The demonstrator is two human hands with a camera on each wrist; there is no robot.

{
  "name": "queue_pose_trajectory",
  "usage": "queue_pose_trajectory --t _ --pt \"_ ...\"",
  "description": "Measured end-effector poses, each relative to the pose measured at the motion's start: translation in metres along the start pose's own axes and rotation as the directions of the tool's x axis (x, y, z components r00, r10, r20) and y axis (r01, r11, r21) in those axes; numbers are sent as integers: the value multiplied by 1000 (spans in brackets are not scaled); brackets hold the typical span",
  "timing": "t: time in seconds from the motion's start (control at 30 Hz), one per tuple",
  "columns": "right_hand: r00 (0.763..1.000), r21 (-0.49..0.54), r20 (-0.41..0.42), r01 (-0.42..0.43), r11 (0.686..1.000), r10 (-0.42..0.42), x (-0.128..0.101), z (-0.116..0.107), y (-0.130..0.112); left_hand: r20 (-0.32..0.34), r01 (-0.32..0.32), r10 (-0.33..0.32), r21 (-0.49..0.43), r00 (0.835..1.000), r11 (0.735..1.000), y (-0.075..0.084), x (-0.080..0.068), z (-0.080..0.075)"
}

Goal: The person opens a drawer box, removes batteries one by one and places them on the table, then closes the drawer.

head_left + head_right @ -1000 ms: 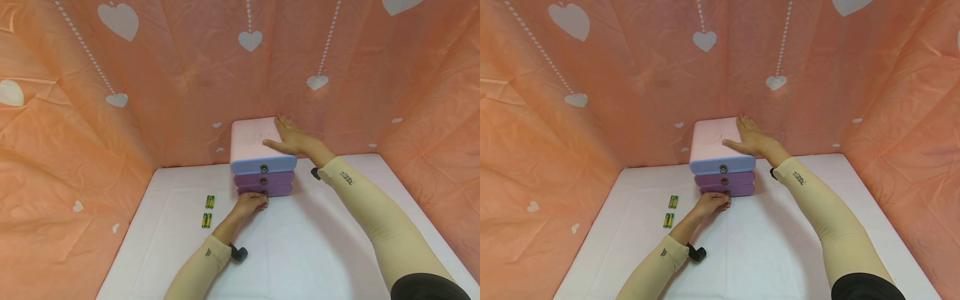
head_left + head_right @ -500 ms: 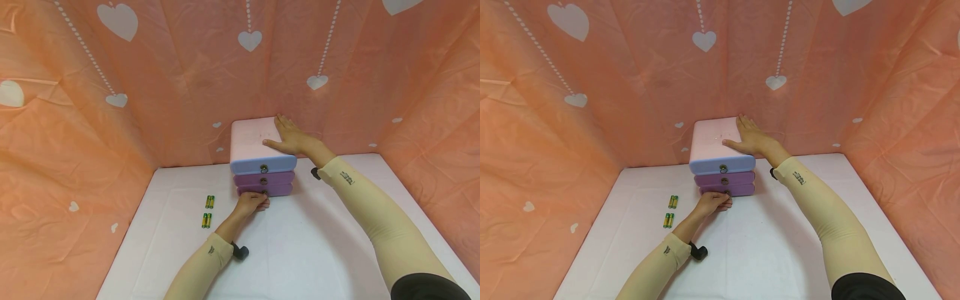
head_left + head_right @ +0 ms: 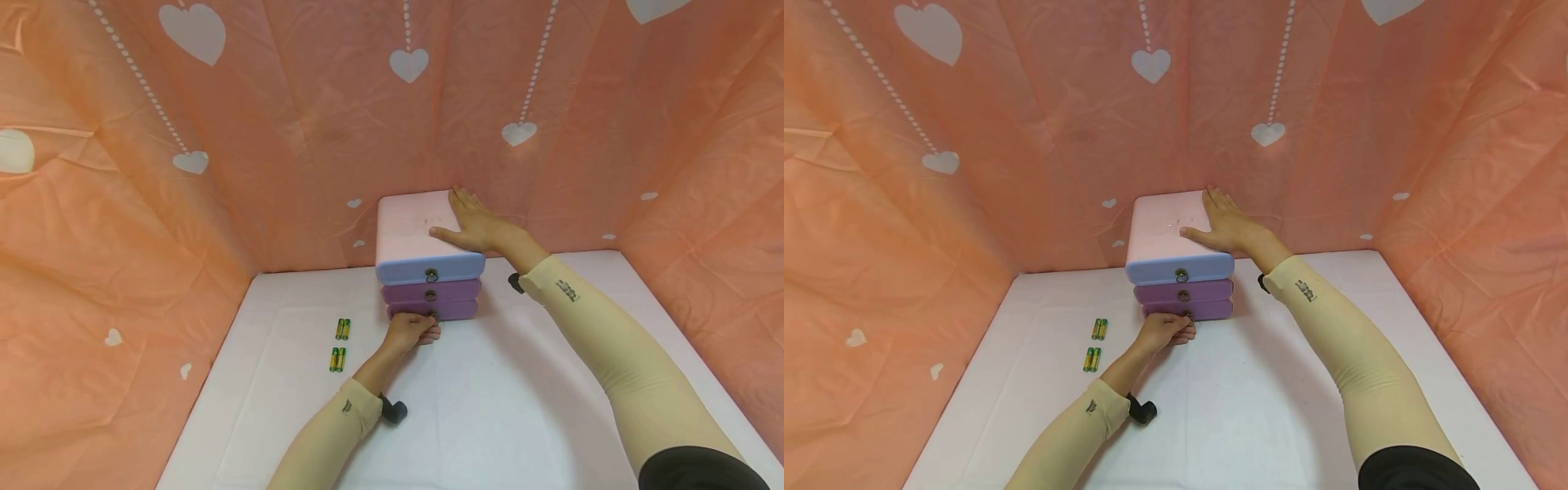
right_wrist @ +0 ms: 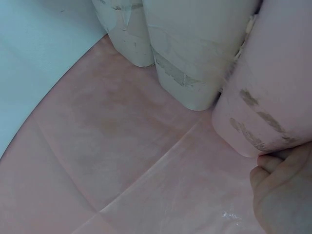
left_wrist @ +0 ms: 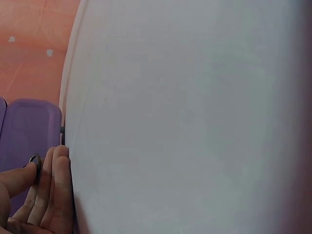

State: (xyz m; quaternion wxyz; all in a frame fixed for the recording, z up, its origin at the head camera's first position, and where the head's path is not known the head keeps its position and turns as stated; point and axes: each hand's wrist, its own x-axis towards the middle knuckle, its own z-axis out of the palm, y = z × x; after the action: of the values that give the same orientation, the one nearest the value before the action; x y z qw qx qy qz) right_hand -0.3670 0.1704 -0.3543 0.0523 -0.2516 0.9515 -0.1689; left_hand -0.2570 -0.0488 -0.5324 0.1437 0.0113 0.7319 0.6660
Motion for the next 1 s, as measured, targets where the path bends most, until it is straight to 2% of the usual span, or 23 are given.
queue_pose_trajectory --t 0.47,1.0 --pt "1000 -1 -3 0 1000 0 2 1 1 -5 8 -8 32 1000 999 2 -2 -1" --pt "1000 1 7 -12 1000 12 0 0 0 3 19 -19 27 1000 999 3 -3 -2"
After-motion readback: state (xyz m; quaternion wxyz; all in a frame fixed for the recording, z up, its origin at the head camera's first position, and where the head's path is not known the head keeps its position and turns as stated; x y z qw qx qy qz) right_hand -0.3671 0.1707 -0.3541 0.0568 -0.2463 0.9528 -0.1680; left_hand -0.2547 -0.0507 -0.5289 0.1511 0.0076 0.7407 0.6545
